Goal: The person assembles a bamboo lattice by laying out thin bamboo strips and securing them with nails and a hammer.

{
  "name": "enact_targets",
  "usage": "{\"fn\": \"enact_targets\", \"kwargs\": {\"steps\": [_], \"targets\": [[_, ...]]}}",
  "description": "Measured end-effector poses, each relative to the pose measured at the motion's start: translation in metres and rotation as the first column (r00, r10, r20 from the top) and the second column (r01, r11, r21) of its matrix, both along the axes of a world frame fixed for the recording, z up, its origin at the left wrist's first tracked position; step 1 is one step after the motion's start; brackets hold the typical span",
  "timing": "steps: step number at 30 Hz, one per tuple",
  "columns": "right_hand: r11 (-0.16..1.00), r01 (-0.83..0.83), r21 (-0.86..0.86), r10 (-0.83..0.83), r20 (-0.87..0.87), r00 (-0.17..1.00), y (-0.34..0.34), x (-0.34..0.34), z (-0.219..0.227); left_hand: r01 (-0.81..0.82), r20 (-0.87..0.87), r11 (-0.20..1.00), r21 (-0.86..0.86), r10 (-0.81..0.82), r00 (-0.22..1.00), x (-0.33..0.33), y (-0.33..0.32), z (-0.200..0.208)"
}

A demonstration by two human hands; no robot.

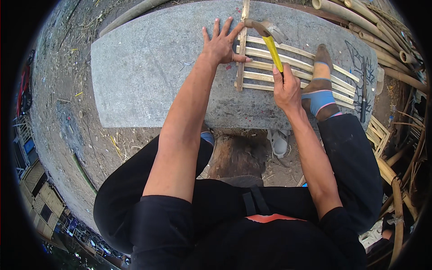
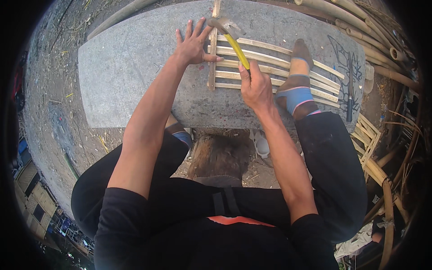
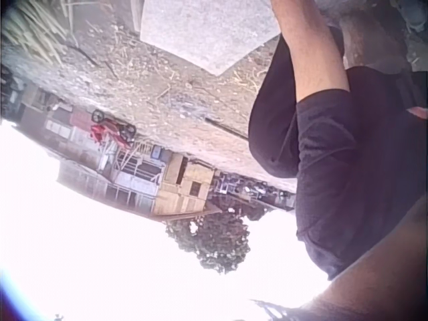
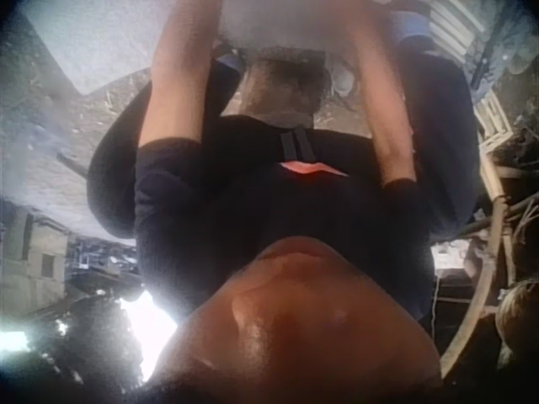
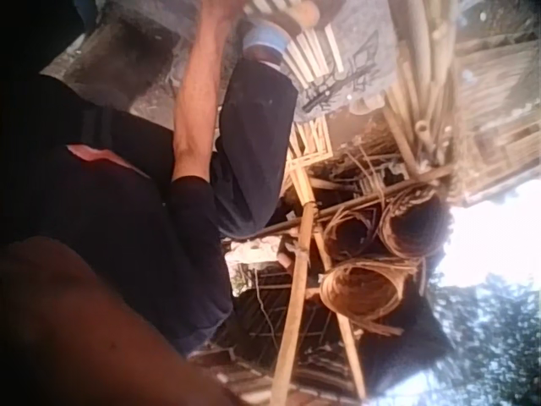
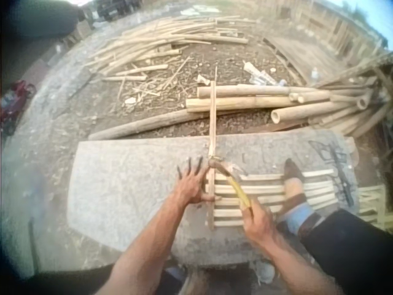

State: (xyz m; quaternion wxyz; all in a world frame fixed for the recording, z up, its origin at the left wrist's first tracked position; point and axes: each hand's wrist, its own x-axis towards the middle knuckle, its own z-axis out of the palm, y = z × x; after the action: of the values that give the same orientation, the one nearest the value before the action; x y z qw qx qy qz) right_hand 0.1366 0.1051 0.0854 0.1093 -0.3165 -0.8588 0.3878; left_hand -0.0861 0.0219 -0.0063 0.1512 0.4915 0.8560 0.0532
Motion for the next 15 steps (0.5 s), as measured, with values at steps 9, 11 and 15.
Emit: {"fn": "enact_targets", "kwargs": {"steps": [9, 11, 15], "targets": [[0.999, 0.030, -0.018, -0.030, 0.010, 0.999, 0.003, 0.002, -0.001, 0.002, 0.021, 1.000, 0.022, -0.003, 1.000, 0.001, 0.000, 0.000], [1.000, 0.010, -0.017, -0.010, 0.022, 1.000, 0.002, 0.002, -0.008, 0.008, 0.017, 1.000, 0.015, -0.009, 1.000, 0.001, 0.000, 0.001], [1.000, -0.019, 0.024, 0.018, 0.058, 0.998, 0.004, 0.002, -0.016, 0.002, 0.030, 0.999, 0.048, -0.004, 1.000, 0.001, 0.001, -0.001]]}}
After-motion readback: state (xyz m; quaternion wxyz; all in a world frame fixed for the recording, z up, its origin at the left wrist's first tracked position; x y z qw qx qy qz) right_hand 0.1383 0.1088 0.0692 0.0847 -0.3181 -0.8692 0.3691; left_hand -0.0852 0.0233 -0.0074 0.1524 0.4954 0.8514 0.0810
